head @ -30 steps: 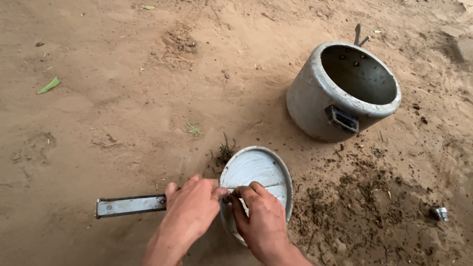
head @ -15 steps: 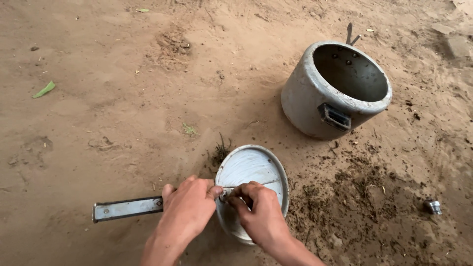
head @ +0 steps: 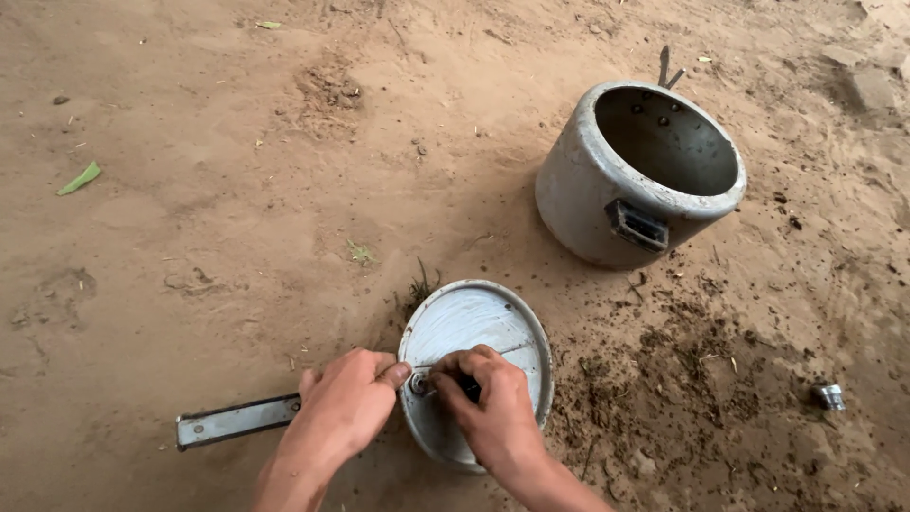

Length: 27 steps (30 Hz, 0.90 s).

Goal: The person works on a pressure cooker lid lying on the ground, using a small hand tool to turn and adjust the central handle and valve assembly while holding the lid steady. They repeatedly reposition the lid, work on the mechanism from different sides, and lift the lid to check the assembly.

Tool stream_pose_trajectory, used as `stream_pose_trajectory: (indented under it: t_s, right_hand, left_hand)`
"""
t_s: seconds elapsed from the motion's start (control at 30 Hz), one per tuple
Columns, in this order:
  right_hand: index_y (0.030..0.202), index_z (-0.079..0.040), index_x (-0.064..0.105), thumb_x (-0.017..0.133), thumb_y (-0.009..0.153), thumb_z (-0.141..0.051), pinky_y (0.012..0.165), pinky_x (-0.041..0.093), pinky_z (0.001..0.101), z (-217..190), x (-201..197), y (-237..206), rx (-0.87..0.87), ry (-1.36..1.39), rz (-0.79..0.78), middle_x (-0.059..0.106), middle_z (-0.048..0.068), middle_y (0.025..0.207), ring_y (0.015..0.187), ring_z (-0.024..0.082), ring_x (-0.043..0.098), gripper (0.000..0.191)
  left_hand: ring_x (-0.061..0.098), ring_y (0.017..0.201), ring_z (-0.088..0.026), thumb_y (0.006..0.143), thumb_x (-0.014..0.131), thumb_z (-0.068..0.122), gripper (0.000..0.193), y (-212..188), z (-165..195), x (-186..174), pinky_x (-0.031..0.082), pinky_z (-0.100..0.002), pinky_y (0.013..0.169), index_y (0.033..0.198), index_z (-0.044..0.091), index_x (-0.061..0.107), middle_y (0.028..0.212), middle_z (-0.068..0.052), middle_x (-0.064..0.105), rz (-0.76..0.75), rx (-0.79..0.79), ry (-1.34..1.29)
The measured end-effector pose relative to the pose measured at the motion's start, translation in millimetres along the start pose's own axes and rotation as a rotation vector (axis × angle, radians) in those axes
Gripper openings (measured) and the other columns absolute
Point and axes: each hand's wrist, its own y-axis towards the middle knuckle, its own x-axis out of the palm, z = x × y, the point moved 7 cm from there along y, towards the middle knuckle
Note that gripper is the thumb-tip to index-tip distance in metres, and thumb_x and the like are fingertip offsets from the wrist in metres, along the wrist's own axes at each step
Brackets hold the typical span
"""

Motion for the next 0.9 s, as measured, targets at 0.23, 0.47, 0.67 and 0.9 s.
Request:
stream_pose_trajectory:
  t_s: [0.23, 0.47, 0.67, 0.9]
  right_hand:
    - [0.095, -0.002, 0.078, 0.075, 0.083, -0.008, 0.058, 0.052, 0.0364, -8.5, 3.0, 1.8, -0.097, -0.050, 0.065, 0.070, 0.011, 0.082, 0.064, 0.022, 0.066, 0.014]
    - [0.096, 0.001, 0.076, 0.075, 0.082, -0.006, 0.063, 0.055, 0.0370, -13.0, 6.1, -0.5, -0.210, -0.077, 0.074, 0.069, 0.014, 0.083, 0.069, 0.025, 0.068, 0.016]
    - [0.099, 0.000, 0.076, 0.074, 0.082, -0.005, 0.064, 0.056, 0.0366, -12.5, 5.7, -1.1, -0.162, -0.061, 0.070, 0.070, 0.013, 0.087, 0.072, 0.026, 0.070, 0.017]
    - [0.100, 0.000, 0.076, 0.074, 0.083, -0.007, 0.063, 0.053, 0.0388, -13.7, 8.8, 0.4, -0.213, -0.117, 0.016, 0.068, 0.015, 0.085, 0.069, 0.028, 0.066, 0.019]
  left_hand:
    - [0.066, 0.113, -0.028, 0.100, 0.050, 0.041, 0.036, -1.5, -0.5, -0.4, 0.028, -0.045, 0.112, 0.107, 0.016, 0.076, 0.104, -0.011, 0.076, -0.046, -0.043, 0.032]
    - [0.067, 0.111, -0.027, 0.101, 0.050, 0.039, 0.036, -3.1, 3.2, -3.5, 0.028, -0.045, 0.112, 0.103, 0.013, 0.076, 0.101, -0.011, 0.076, -0.060, -0.039, 0.033]
    - [0.066, 0.114, -0.027, 0.100, 0.050, 0.038, 0.035, -3.1, 4.5, -3.2, 0.028, -0.046, 0.112, 0.105, 0.015, 0.076, 0.105, -0.010, 0.076, -0.041, -0.026, 0.026]
    - [0.066, 0.114, -0.026, 0.101, 0.050, 0.038, 0.037, -1.6, 1.6, -0.7, 0.027, -0.046, 0.112, 0.103, 0.013, 0.077, 0.106, -0.010, 0.077, -0.066, -0.045, 0.046]
